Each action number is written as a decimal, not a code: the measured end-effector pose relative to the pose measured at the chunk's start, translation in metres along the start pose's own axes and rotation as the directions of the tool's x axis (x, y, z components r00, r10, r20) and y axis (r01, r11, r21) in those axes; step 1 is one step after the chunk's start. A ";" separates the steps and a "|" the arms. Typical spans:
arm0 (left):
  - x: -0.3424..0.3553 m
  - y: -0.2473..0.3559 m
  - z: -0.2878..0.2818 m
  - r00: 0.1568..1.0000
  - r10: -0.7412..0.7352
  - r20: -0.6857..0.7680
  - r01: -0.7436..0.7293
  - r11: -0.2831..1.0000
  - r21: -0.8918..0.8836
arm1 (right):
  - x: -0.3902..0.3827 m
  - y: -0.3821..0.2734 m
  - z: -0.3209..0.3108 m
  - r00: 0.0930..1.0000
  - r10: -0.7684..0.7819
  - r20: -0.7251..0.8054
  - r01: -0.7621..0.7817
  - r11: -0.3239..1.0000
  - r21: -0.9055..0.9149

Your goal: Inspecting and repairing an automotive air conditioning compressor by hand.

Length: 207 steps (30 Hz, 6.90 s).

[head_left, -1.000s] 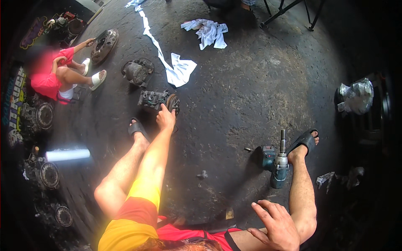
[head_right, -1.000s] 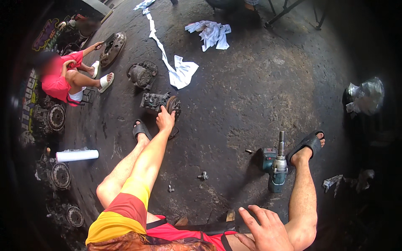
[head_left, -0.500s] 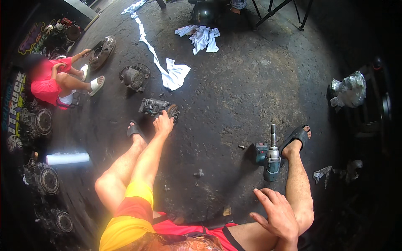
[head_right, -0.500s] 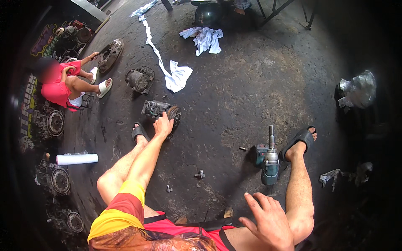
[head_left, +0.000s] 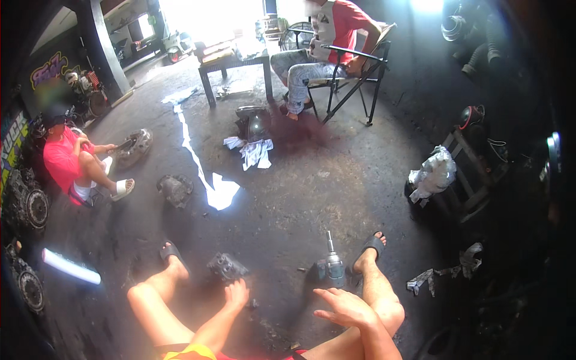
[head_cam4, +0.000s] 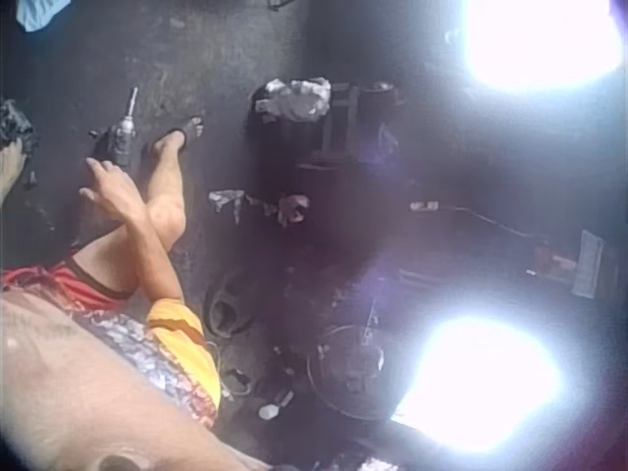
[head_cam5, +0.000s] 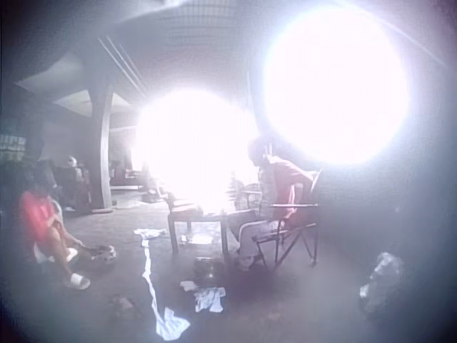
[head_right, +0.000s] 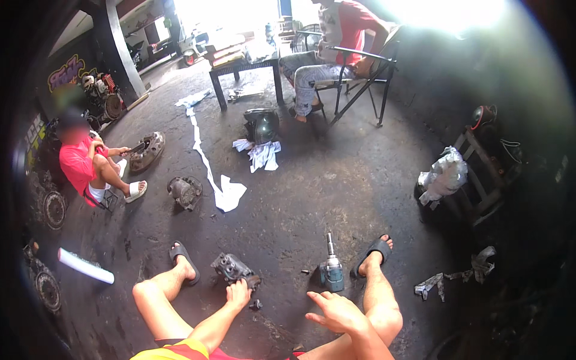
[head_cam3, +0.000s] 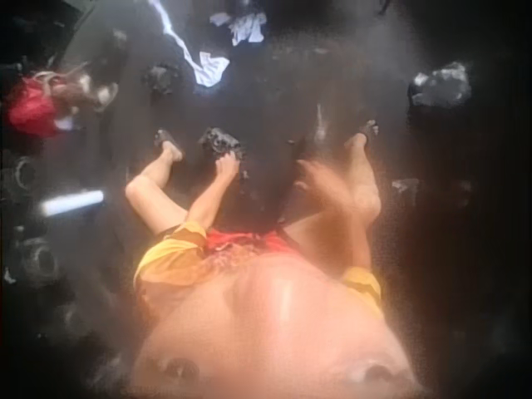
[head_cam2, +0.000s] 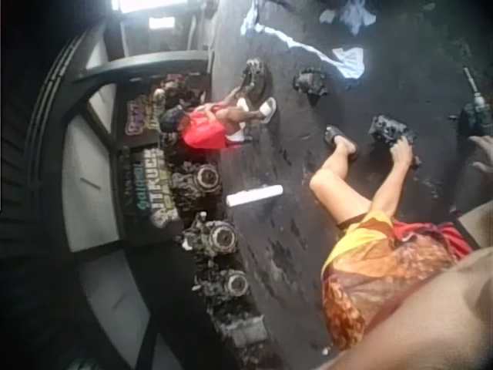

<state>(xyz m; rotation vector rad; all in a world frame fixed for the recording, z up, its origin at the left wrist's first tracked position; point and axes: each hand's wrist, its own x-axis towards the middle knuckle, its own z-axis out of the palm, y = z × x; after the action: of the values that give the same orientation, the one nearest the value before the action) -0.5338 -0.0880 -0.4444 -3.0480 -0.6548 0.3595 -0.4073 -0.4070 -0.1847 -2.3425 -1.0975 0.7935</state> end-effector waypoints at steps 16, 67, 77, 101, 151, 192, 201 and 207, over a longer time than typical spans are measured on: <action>-0.062 0.017 -0.025 0.998 -0.028 0.057 0.045 0.940 -0.339 | 0.066 -0.017 0.056 0.937 -0.019 0.348 0.048 0.996 -0.075; 0.002 -0.039 -0.019 0.867 0.095 0.489 0.497 -0.097 -0.863 | 0.146 0.059 0.276 0.751 0.610 0.252 -0.324 0.009 0.946; -0.018 -0.037 0.026 0.939 -0.049 0.340 0.339 0.303 -0.891 | 0.155 -0.012 0.189 0.797 0.599 -0.075 -0.600 0.800 0.002; -0.064 -0.010 0.044 0.734 0.077 0.675 0.394 0.760 -0.516 | 0.122 -0.009 0.209 0.426 0.888 0.173 -0.815 0.293 0.501; -0.089 0.023 0.045 0.719 -0.480 0.503 0.441 -0.245 -0.864 | 0.142 -0.045 0.160 0.929 -0.224 0.293 0.340 0.828 -0.446; -0.072 -0.002 0.052 0.791 -0.295 0.536 0.542 -0.068 -0.838 | 0.153 -0.075 0.155 0.927 0.025 0.374 0.178 0.848 -0.498; -0.068 -0.002 0.052 0.812 -0.330 0.482 0.476 -0.103 -0.873 | 0.136 -0.052 0.173 0.987 -0.108 0.118 0.152 0.863 -0.482; -0.054 -0.006 0.063 0.842 -0.240 0.483 0.491 -0.032 -0.871 | 0.169 -0.056 0.171 0.959 -0.032 0.280 0.193 0.798 -0.570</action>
<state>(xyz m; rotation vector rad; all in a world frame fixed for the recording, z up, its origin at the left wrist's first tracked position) -0.5988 -0.1072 -0.4938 -3.5451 -2.8006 0.1789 -0.4620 -0.2164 -0.3317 -2.6790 -1.8067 0.8080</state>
